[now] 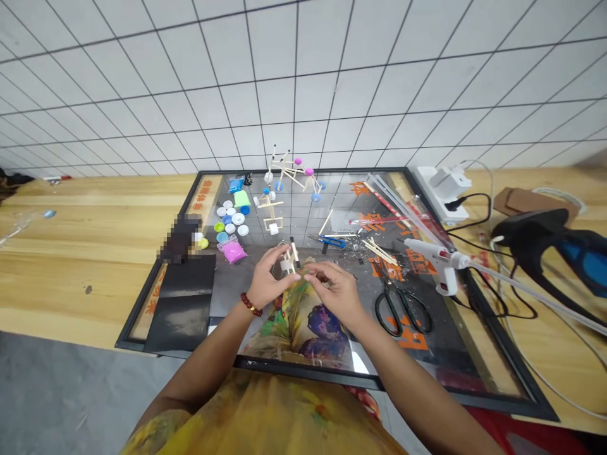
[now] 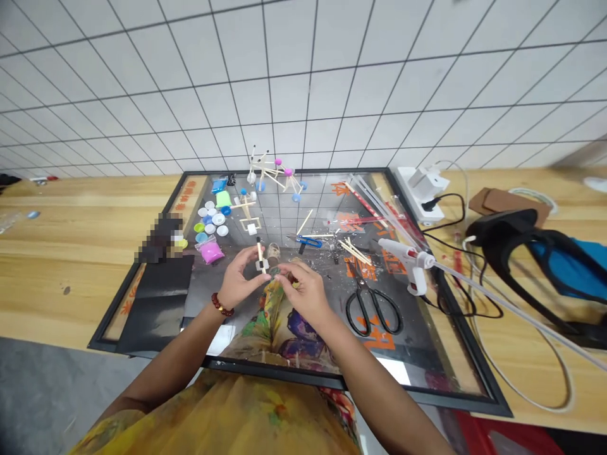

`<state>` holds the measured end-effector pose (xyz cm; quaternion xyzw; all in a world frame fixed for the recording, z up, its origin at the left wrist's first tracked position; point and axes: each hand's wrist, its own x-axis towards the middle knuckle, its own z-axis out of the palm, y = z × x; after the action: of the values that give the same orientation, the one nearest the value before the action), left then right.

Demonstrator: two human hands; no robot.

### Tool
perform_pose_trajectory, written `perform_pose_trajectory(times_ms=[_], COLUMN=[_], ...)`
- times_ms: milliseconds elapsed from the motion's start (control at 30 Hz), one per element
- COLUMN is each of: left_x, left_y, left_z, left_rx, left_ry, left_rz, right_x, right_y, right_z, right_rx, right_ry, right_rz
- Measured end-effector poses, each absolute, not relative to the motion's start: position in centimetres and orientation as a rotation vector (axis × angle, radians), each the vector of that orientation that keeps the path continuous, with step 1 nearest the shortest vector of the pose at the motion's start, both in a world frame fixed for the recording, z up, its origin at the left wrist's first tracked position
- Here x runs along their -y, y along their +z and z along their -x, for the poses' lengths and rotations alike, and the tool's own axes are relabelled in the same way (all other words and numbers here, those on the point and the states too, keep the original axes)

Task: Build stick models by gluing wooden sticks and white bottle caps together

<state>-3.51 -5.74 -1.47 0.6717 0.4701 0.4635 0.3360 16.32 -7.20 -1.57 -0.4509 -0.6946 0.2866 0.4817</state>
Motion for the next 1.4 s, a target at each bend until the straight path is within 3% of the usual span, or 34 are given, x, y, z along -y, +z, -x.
perform_pose_trajectory(times_ms=[467,700,1033,1167,1267,1400], left_x=[6.4,9.0,10.2,11.2,12.6,13.6], left_y=[-0.9,2.7,1.7,2.8,3.1,2.1], left_z=[3.3,6.0,7.9,6.6,2.9,-4.8], left_rx=[-1.515,-1.917,-2.233,-2.016,-1.444,-0.941], left_ry=[1.176,0.625,0.319,0.649,0.839,0.962], left_rz=[-1.981,-2.255,-2.134,-2.163,-2.050,-1.232], right_x=[7.0,7.4,7.5,7.7,7.8,8.4], right_y=[-3.7,-2.3,-2.0,-1.1,0.8,4.1], right_z=[-16.2,-15.9,-15.8,-16.0,-16.2,-16.1], right_rx=[1.816,1.747,1.739,1.608,1.238,0.825], right_ry=[0.744,0.580,0.552,0.663,0.829,1.025], right_rz=[1.186,1.108,1.037,1.056,0.999,0.850])
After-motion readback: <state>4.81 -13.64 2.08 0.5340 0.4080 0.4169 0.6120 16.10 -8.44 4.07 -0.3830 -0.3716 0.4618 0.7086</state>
